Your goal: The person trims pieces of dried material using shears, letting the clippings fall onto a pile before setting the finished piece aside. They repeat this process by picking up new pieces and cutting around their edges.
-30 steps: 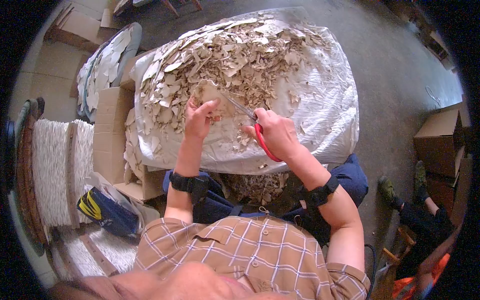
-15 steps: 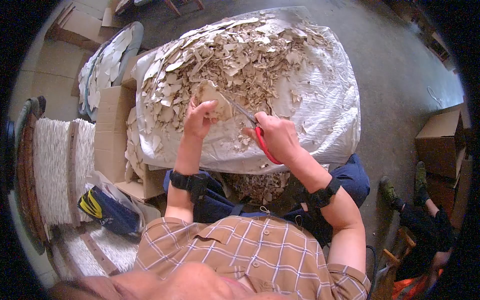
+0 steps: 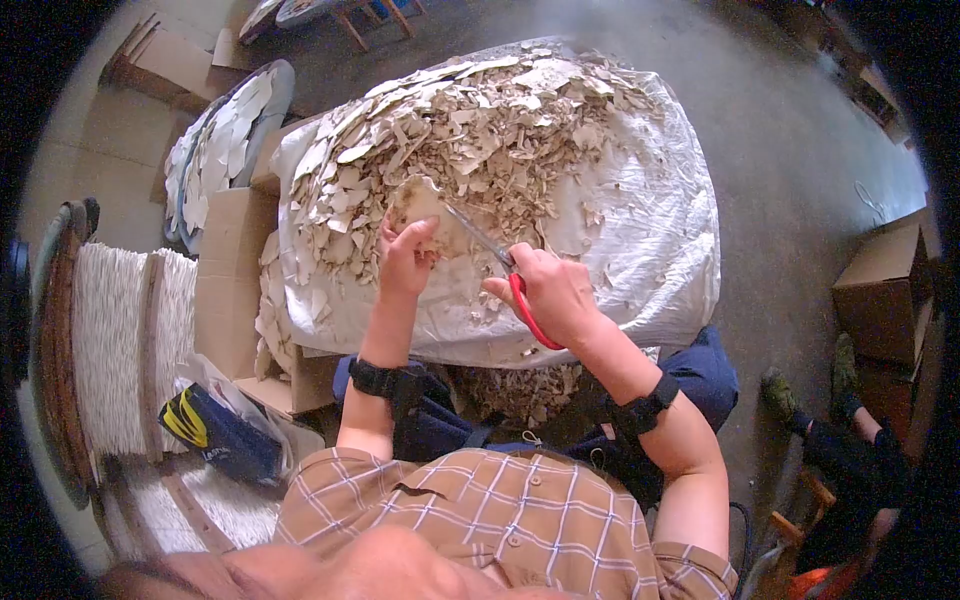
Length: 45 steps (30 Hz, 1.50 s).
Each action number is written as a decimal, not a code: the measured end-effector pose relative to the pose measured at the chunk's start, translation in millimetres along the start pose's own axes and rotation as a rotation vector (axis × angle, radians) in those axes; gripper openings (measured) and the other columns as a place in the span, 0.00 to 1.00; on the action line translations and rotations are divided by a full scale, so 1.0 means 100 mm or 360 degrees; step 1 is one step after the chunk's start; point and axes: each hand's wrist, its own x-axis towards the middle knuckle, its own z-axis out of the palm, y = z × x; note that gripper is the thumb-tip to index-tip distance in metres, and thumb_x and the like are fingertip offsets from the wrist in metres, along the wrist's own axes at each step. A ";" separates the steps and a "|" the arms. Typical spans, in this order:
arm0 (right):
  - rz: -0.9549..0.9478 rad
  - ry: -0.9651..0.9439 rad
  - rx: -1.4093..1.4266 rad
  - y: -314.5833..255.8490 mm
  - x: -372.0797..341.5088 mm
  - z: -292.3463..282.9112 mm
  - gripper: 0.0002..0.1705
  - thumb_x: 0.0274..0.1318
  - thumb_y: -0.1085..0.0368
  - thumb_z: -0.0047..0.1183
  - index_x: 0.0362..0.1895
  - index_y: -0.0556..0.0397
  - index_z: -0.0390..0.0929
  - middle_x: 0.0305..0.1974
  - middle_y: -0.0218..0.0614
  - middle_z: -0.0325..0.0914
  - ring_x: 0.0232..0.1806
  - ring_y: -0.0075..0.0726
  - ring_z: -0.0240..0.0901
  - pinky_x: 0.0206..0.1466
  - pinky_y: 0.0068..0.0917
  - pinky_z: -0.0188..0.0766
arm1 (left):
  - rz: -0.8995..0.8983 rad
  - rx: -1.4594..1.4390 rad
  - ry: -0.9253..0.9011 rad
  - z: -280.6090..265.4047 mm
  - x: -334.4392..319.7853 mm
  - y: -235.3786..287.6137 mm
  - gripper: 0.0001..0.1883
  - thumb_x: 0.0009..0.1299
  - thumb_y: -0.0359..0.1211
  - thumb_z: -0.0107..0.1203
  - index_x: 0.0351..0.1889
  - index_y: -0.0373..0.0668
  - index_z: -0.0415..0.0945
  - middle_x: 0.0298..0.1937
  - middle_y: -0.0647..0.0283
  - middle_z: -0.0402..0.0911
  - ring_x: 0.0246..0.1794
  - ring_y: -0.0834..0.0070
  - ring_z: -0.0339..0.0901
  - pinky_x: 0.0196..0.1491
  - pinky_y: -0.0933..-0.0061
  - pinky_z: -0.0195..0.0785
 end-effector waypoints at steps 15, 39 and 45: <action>0.0050 -0.0114 0.0115 0.02 -0.02 -0.06 0.25 0.47 0.44 0.52 0.34 0.53 0.70 0.22 0.46 0.73 0.27 0.54 0.71 0.29 0.41 0.66 | 0.0324 -0.0191 0.0435 -0.06 0.09 -0.08 0.11 0.59 0.27 0.57 0.40 0.40 0.74 0.34 0.68 0.78 0.30 0.83 0.75 0.32 0.84 0.68; -0.0039 0.0034 -0.0011 0.01 0.09 0.15 0.20 0.48 0.51 0.54 0.26 0.54 0.65 0.17 0.46 0.71 0.22 0.54 0.71 0.24 0.42 0.65 | 0.0125 -0.0171 0.0135 0.00 -0.07 -0.17 0.25 0.60 0.30 0.55 0.54 0.35 0.60 0.42 0.63 0.74 0.37 0.79 0.74 0.35 0.80 0.69; 0.0010 0.0028 -0.0033 0.07 0.10 0.23 0.20 0.48 0.50 0.53 0.27 0.54 0.65 0.17 0.46 0.71 0.22 0.55 0.71 0.23 0.43 0.65 | -0.0082 -0.0208 0.0220 0.01 -0.07 -0.12 0.31 0.59 0.29 0.55 0.58 0.36 0.53 0.46 0.59 0.72 0.45 0.72 0.73 0.43 0.71 0.70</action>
